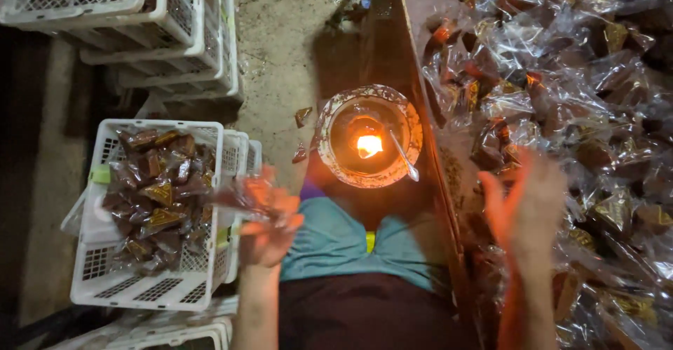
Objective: Sealing plastic bags containing snacks by manually holding the edges over a candle flame
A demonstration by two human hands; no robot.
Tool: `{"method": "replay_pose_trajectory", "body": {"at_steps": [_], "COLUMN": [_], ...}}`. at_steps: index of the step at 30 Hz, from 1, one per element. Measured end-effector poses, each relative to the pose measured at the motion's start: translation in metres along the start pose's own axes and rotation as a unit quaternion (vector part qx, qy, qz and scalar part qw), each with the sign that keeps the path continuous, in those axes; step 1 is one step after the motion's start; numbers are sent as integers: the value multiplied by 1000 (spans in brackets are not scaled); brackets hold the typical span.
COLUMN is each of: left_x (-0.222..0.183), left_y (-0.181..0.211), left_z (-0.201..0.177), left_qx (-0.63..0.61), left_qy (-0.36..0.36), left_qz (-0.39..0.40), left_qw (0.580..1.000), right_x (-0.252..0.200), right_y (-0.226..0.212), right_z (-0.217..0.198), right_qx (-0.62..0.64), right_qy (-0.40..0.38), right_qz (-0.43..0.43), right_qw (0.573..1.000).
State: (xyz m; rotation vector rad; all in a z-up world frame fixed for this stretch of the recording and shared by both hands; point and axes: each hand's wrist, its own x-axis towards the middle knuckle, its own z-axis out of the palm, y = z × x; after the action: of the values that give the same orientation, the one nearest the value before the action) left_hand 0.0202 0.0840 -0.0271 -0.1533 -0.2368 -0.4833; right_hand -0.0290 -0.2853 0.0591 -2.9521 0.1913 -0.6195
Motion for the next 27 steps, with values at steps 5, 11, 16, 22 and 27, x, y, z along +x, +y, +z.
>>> {"method": "replay_pose_trajectory", "body": {"at_steps": [5,11,16,22,27], "left_x": [-25,-7,22,44,44], "left_y": [31,-11,-77,-113,-115], "left_z": [-1,-1,13,24,33], "left_qx": [151,337,644,938,789], "left_qy": [74,207,205,-45,219], "left_qz": [95,45,20,124,104], "left_qw": [981,917,737,322,564], "right_x": [-30,-10,3,-35,-27], "right_y": [102,50,-53,-79,-72], "right_z": [29,-14,-33,15,40], "right_qx": [-133,88,461,592,653], "right_qy": [-98,108,48,-105,-247], "right_qz": [138,81,210,224,108], "right_qw": [977,987,861,767,708]}}
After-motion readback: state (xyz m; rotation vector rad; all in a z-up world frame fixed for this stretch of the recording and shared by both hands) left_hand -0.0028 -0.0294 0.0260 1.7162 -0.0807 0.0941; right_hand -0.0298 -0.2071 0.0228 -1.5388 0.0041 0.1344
